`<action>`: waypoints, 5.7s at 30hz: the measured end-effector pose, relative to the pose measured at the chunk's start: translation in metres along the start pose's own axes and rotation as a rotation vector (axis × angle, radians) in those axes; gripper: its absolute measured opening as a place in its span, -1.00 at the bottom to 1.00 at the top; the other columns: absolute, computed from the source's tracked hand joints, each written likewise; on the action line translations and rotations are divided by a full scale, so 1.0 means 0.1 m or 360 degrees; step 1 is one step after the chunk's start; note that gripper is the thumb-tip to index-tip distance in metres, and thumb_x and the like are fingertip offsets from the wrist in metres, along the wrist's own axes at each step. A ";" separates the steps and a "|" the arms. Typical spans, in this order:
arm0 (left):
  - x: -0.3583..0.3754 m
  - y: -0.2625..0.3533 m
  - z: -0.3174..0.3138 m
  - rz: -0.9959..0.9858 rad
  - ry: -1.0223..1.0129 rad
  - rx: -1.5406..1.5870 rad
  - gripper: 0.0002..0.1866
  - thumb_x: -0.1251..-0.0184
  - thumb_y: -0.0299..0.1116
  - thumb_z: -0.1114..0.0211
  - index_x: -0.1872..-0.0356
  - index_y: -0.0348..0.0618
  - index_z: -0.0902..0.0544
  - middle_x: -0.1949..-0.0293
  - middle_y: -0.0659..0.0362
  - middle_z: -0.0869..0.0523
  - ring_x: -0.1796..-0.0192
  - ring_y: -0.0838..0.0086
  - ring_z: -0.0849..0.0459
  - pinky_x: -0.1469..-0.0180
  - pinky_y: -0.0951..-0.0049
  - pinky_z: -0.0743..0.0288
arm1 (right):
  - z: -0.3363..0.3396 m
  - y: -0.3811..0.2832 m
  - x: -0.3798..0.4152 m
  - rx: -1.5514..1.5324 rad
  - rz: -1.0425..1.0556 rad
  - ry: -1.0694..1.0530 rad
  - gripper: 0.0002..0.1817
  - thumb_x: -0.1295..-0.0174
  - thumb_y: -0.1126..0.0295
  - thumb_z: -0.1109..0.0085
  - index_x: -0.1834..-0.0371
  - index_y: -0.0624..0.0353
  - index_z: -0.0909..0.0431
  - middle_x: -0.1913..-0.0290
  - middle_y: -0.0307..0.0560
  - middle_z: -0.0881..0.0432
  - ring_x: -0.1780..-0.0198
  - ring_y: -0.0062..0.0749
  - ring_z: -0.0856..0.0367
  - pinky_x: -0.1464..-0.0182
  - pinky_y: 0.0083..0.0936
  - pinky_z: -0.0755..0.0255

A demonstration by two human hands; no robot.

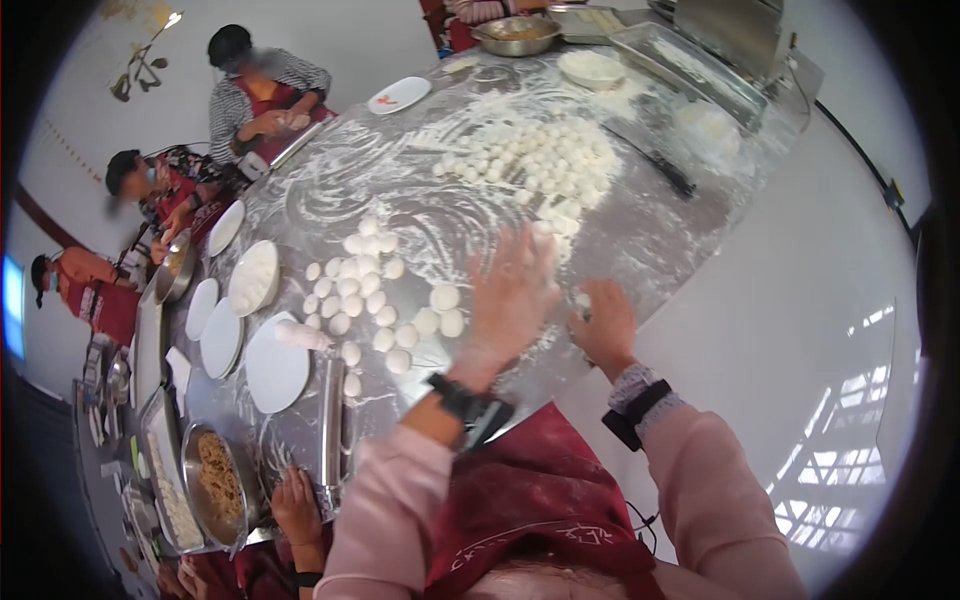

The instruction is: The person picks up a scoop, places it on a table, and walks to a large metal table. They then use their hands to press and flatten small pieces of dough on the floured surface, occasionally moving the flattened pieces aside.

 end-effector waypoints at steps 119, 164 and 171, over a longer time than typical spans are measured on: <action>1.21 -0.92 -0.10 0.0621 -0.0262 -0.0015 -0.35 -0.51 -0.02 0.00 -0.56 0.11 -0.17 -0.54 0.01 -0.19 -0.57 -0.06 -0.02 -0.49 -0.30 0.30 | 0.02 -0.09 0.00 0.0251 0.0087 -0.0005 -0.68 -0.15 0.25 -0.26 0.04 0.08 -0.57 0.15 0.03 -0.52 0.00 0.00 -0.51 -0.02 -0.12 -0.39; 0.72 -0.46 0.06 0.0140 -0.0027 0.0194 -0.74 -0.20 -0.22 -0.42 0.16 -0.07 -0.64 0.19 0.12 -0.63 0.04 0.16 -0.56 -0.02 0.14 -0.35 | 0.03 -0.06 0.00 0.0112 -0.0024 -0.0086 -0.62 -0.09 0.25 -0.33 0.05 0.15 -0.57 0.11 0.04 -0.52 -0.05 -0.01 -0.50 -0.12 -0.13 -0.37; 1.23 -1.33 0.41 0.0563 0.0193 0.0658 -0.70 -0.16 -0.44 -0.42 0.07 -0.21 -0.62 0.20 0.03 -0.65 0.25 0.25 -0.67 0.16 0.28 -0.55 | -0.01 -0.03 0.00 0.0001 -0.0019 -0.0053 -0.64 -0.08 0.28 -0.31 0.04 0.10 -0.58 0.11 0.02 -0.53 -0.04 -0.01 -0.50 -0.10 -0.14 -0.38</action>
Point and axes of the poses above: each hand's wrist, its own x-axis away from the middle knuckle, its own z-axis out of the back of the hand, y = z × x, the point moved 8 cm from there along -x, towards the middle knuckle
